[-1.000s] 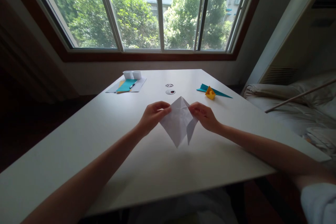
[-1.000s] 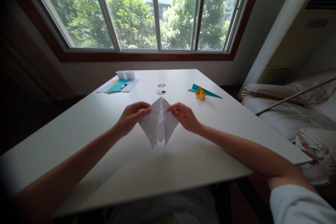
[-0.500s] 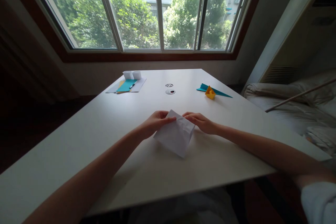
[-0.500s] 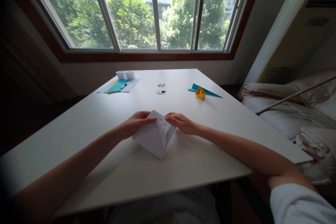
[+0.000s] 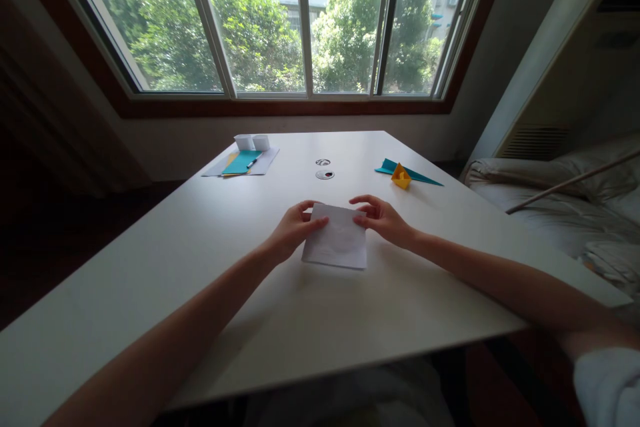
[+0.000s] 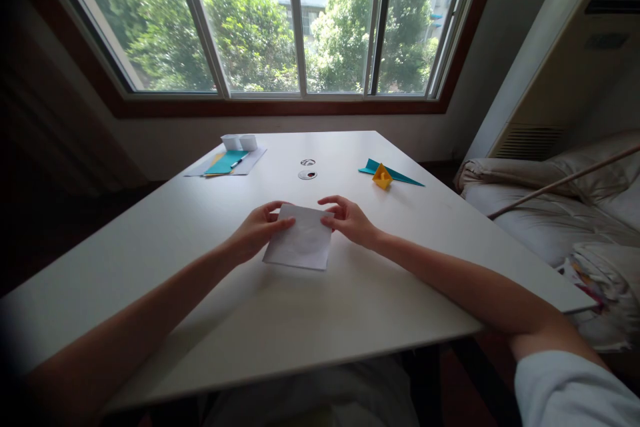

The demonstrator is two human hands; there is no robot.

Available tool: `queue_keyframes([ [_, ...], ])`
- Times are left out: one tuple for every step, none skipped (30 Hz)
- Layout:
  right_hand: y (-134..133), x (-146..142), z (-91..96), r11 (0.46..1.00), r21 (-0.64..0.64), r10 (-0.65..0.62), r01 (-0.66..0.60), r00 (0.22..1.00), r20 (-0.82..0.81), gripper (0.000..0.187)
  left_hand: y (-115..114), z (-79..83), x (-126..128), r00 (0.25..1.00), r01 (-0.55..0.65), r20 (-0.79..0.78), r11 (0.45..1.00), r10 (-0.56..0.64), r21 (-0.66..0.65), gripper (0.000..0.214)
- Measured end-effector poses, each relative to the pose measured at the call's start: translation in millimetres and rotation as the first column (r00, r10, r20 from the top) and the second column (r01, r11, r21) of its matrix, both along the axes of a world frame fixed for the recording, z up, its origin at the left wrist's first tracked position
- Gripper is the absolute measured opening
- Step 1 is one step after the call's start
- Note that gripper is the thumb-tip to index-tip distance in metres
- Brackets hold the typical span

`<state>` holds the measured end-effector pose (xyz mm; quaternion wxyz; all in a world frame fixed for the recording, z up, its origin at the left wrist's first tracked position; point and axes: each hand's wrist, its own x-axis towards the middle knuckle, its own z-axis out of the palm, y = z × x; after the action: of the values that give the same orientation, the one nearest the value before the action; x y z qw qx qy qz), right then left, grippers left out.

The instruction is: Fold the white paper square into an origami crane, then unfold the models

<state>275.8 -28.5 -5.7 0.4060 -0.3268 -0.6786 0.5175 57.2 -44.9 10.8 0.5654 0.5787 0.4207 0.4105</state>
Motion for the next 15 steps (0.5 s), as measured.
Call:
queue_keyframes([
  [1.7, 0.7, -0.8, 1.0, 0.001, -0.005, 0.005, 1.0, -0.006, 0.043, 0.5, -1.4, -0.5, 0.999, -0.008, -0.035, 0.999, 0.009, 0.033, 0.062],
  [3.4, 1.5, -1.6, 1.0, 0.001, -0.012, 0.012, 1.0, -0.005, 0.042, 1.1, -3.0, -1.4, 0.996, -0.009, -0.091, 0.997, 0.017, 0.082, 0.066],
  [5.2, 2.4, -2.4, 1.0, 0.001, -0.02, 0.02, 1.0, 0.003, 0.04, 1.6, -4.8, -2.4, 0.985, 0.003, -0.171, 0.988, 0.024, 0.154, 0.066],
  [7.0, 3.3, -3.2, 1.0, 0.006, -0.03, 0.029, 0.999, 0.017, 0.039, 1.9, -6.7, -3.6, 0.961, 0.04, -0.275, 0.969, 0.03, 0.245, 0.063],
  [8.8, 4.1, -4.1, 0.999, 0.019, -0.04, 0.04, 0.999, 0.036, 0.037, 2.0, -8.8, -4.9, 0.918, 0.101, -0.394, 0.935, 0.044, 0.341, 0.057],
  [10.4, 5.0, -5.0, 0.998, 0.041, -0.052, 0.049, 0.997, 0.062, 0.035, 1.9, -10.9, -6.1, 0.857, 0.183, -0.511, 0.886, 0.069, 0.426, 0.05],
  [11.7, 5.9, -5.7, 0.995, 0.075, -0.067, 0.06, 0.993, 0.099, 0.033, 1.5, -12.8, -7.2, 0.782, 0.277, -0.615, 0.831, 0.096, 0.483, 0.044],
  [12.8, 6.8, -6.3, 0.99, 0.121, -0.089, 0.072, 0.985, 0.148, 0.031, 1.0, -14.7, -8.0, 0.705, 0.372, -0.7, 0.78, 0.115, 0.503, 0.039],
  [13.4, 7.5, -6.5, 0.981, 0.174, -0.121, 0.085, 0.971, 0.204, 0.03, 0.3, -16.3, -8.4, 0.631, 0.457, -0.767, 0.743, 0.117, 0.489, 0.038],
  [13.6, 8.2, -6.4, 0.967, 0.233, -0.166, 0.104, 0.951, 0.263, 0.028, -0.3, -17.6, -8.5, 0.565, 0.525, -0.819, 0.72, 0.105, 0.455, 0.038],
  [13.4, 8.8, -5.9, 0.947, 0.295, -0.22, 0.124, 0.923, 0.316, 0.026, -1.0, -18.6, -8.2, 0.507, 0.57, -0.857, 0.71, 0.092, 0.414, 0.039],
  [12.7, 9.2, -5.0, 0.923, 0.358, -0.276, 0.142, 0.892, 0.357, 0.025, -1.5, -19.2, -7.8, 0.457, 0.594, -0.885, 0.711, 0.086, 0.375, 0.041],
  [11.6, 9.3, -3.9, 0.897, 0.415, -0.323, 0.15, 0.865, 0.385, 0.024, -2.0, -19.6, -7.1, 0.415, 0.598, -0.905, 0.722, 0.091, 0.347, 0.042],
  [10.4, 9.1, -2.8, 0.874, 0.462, -0.354, 0.147, 0.845, 0.401, 0.023, -2.4, -19.6, -6.4, 0.38, 0.589, -0.919, 0.738, 0.107, 0.33, 0.043],
  [8.9, 8.5, -1.9, 0.858, 0.497, -0.367, 0.133, 0.834, 0.411, 0.022, -2.8, -19.4, -5.7, 0.351, 0.569, -0.927, 0.757, 0.132, 0.323, 0.045],
])
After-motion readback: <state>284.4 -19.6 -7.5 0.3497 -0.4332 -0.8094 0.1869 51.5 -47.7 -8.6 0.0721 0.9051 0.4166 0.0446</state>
